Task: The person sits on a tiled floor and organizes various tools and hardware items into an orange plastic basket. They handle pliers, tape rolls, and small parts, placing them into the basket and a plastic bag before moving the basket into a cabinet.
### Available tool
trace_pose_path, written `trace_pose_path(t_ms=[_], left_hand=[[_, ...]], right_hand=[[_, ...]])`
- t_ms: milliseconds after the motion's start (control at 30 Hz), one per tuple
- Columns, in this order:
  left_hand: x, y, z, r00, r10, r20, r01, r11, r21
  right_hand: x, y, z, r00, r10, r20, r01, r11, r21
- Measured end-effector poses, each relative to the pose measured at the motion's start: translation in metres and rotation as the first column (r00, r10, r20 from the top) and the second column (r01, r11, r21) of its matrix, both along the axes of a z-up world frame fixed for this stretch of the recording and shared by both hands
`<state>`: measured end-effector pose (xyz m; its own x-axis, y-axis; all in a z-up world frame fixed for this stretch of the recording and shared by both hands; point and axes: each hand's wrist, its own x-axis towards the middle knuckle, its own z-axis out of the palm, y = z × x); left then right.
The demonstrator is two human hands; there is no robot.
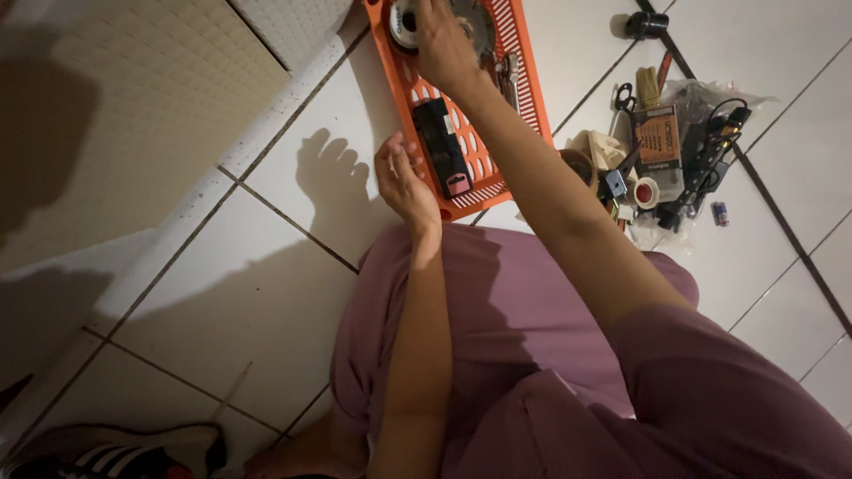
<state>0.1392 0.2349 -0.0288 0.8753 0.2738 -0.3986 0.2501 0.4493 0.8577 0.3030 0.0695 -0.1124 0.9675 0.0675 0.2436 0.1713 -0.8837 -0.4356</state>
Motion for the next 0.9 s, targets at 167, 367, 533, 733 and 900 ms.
trace_pose_path(t_ms=[167,367,533,733,900], left_hand=[[0.007,0.002,-0.009,0.996,0.057,0.068,-0.053,0.997,-0.055],[0.003,0.006,-0.005,0.983,-0.109,0.146,0.104,0.994,0.043],[-0.016,-0.006,0.005,0.868,-0.341,0.361,0.243,0.926,0.290],[-0.042,-0.045,0.026,0.778,-0.530,0.338,0.392,0.829,0.399],[-0.041,-0.114,0.037,0.564,-0.749,0.348,0.498,0.645,0.580]], right_hand=[[-0.008,0.002,0.010,0.999,-0.021,0.042,0.021,1.000,0.001],[-0.101,-0.022,0.096,0.997,-0.054,-0.060,0.068,0.960,0.271],[-0.230,-0.092,0.171,0.974,-0.137,-0.182,0.162,0.978,0.131],[-0.324,-0.179,0.171,0.794,-0.596,-0.119,0.600,0.739,0.305],[-0.338,-0.238,0.123,0.733,-0.680,0.035,0.649,0.713,0.265]])
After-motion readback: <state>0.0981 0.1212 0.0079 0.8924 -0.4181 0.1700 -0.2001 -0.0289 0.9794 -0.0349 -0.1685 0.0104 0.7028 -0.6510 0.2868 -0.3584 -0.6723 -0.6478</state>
